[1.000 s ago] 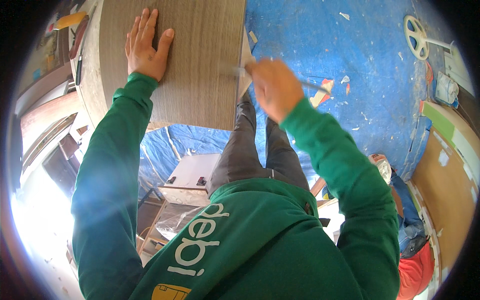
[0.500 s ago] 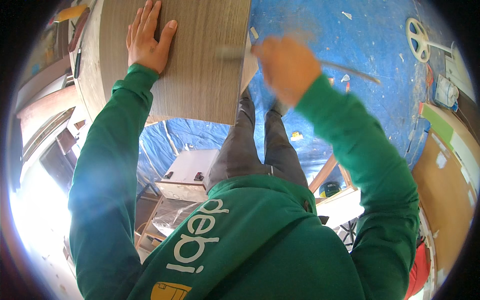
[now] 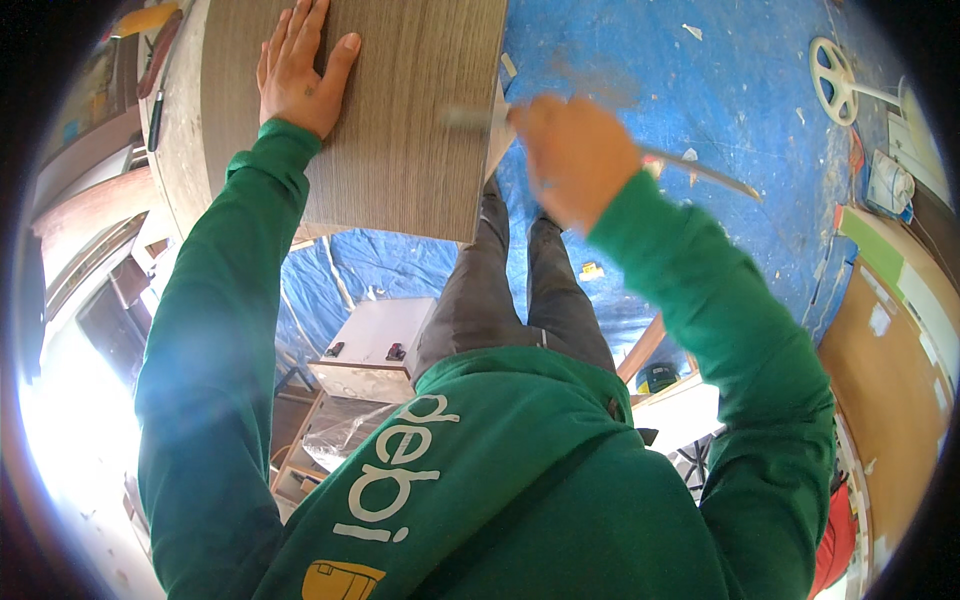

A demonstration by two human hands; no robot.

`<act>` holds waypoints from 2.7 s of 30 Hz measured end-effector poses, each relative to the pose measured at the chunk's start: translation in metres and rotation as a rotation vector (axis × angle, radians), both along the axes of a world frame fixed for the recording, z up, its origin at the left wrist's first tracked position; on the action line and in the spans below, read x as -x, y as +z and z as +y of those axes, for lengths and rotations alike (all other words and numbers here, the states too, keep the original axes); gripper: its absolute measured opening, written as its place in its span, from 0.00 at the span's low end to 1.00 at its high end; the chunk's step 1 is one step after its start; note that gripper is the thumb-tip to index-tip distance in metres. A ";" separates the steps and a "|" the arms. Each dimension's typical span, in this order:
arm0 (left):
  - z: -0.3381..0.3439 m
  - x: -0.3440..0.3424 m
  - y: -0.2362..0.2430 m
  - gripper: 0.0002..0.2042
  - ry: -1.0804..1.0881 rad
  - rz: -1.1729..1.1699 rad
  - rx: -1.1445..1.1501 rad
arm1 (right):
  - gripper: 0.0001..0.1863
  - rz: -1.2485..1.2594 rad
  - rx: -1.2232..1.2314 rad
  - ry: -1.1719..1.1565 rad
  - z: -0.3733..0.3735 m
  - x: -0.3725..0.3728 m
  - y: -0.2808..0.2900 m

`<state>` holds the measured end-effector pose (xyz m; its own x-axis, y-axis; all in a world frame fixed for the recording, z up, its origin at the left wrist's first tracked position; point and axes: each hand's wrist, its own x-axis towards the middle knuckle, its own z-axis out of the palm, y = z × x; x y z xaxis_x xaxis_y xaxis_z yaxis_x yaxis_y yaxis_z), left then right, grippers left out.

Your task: The person scrapes a wooden board with a chisel, removing small pieces of material. They repeatedly scrape different areas of the board and occasionally wipe it with their hand.

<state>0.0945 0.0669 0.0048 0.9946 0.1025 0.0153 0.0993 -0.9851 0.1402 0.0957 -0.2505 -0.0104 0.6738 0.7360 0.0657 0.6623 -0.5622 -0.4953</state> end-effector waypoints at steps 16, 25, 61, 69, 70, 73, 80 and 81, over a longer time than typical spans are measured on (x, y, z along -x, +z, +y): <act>0.001 0.000 0.001 0.35 0.022 0.009 0.012 | 0.07 0.029 -0.067 0.089 -0.006 0.044 0.023; -0.001 0.000 0.003 0.35 0.016 -0.010 -0.002 | 0.07 0.400 -0.211 -0.315 -0.012 -0.021 -0.014; 0.017 -0.005 -0.027 0.34 -0.135 -0.238 0.004 | 0.06 0.563 -0.453 -0.355 -0.009 0.070 -0.037; 0.031 -0.006 -0.041 0.34 -0.151 -0.220 0.024 | 0.12 0.304 -0.552 -0.149 0.000 0.070 -0.065; 0.031 -0.006 -0.041 0.34 -0.146 -0.218 0.026 | 0.13 0.334 -0.544 -0.099 -0.005 0.087 -0.065; 0.030 -0.008 -0.040 0.34 -0.164 -0.222 0.018 | 0.15 0.452 -0.467 0.045 -0.022 0.139 -0.063; 0.029 -0.006 -0.039 0.34 -0.155 -0.215 0.020 | 0.13 0.430 -0.548 -0.144 -0.019 0.099 -0.074; 0.029 -0.006 -0.040 0.34 -0.159 -0.225 0.014 | 0.12 0.447 -0.557 -0.180 -0.013 0.082 -0.076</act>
<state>0.1008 0.0956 -0.0349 0.9701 -0.0525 0.2371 -0.0911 -0.9837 0.1550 0.0141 -0.2636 -0.0863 0.8312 0.5490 0.0879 0.2511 -0.2296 -0.9404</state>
